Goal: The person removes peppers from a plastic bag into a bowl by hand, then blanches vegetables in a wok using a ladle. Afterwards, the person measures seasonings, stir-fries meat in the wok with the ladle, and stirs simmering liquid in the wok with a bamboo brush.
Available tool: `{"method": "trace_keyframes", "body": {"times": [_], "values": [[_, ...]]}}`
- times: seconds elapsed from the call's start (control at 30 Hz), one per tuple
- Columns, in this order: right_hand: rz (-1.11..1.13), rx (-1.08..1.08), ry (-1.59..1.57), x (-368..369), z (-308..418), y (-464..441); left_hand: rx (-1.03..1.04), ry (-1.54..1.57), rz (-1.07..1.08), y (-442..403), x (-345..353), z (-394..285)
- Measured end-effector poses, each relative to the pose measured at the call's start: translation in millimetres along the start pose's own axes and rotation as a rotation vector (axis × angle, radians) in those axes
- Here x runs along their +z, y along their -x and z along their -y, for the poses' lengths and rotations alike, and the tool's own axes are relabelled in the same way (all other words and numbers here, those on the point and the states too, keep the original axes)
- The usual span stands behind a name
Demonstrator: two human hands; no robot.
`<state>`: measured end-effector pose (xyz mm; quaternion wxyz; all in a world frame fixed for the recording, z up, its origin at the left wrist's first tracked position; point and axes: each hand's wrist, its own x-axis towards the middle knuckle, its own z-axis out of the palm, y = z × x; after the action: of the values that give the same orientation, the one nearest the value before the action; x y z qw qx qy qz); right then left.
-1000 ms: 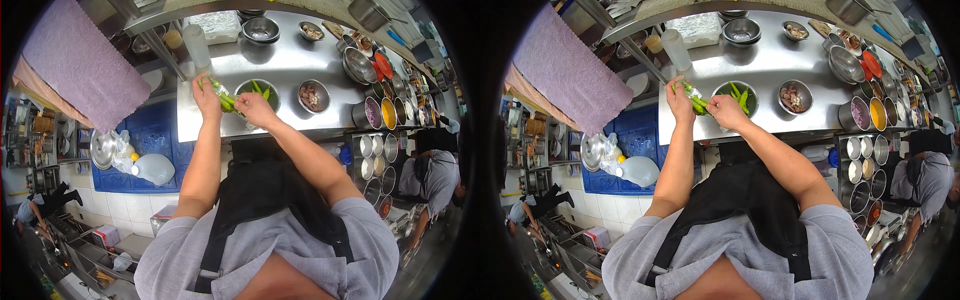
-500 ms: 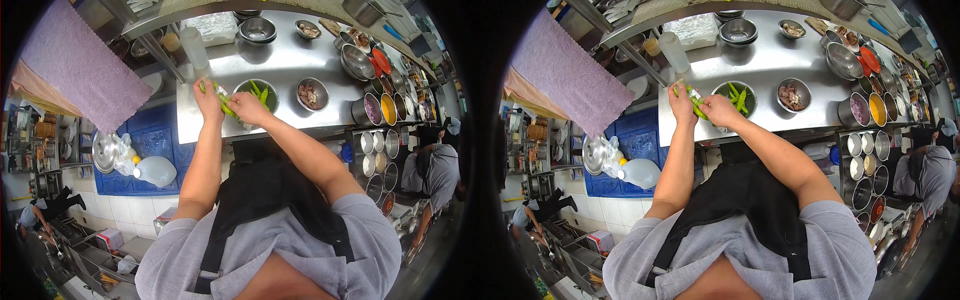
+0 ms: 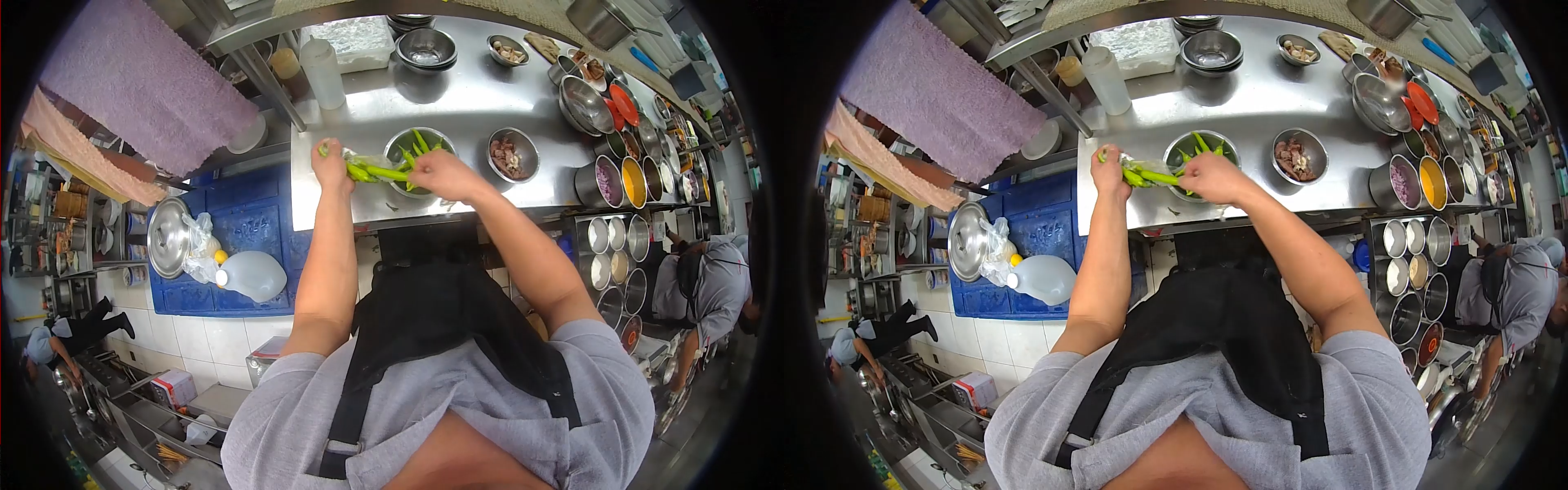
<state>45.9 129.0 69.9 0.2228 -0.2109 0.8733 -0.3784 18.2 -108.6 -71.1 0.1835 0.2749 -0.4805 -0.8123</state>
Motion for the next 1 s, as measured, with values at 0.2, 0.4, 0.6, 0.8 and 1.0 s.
{"method": "trace_keyframes", "body": {"times": [0.2, 0.4, 0.6, 0.8, 1.0], "values": [[-0.128, 0.187, 0.302, -21.9, -22.0, 13.8, -0.188, 0.117, -0.138, 5.4, -5.3, -14.7], [-0.137, -0.017, 0.358, 31.4, 32.1, 4.9, -0.116, 0.055, -0.087, 33.1, 28.9, -15.8], [-0.229, -0.082, 0.353, 58.0, 27.4, -12.6, -0.203, 0.017, 0.060, 63.7, 31.0, -21.9], [-0.230, -0.039, 0.332, 37.0, 27.1, 13.4, -0.215, 0.043, 0.018, 40.9, -4.5, -20.4], [-0.245, 0.170, 0.346, 7.1, -40.9, 15.9, -0.310, 0.005, 0.436, -4.5, -25.5, -61.0]]}}
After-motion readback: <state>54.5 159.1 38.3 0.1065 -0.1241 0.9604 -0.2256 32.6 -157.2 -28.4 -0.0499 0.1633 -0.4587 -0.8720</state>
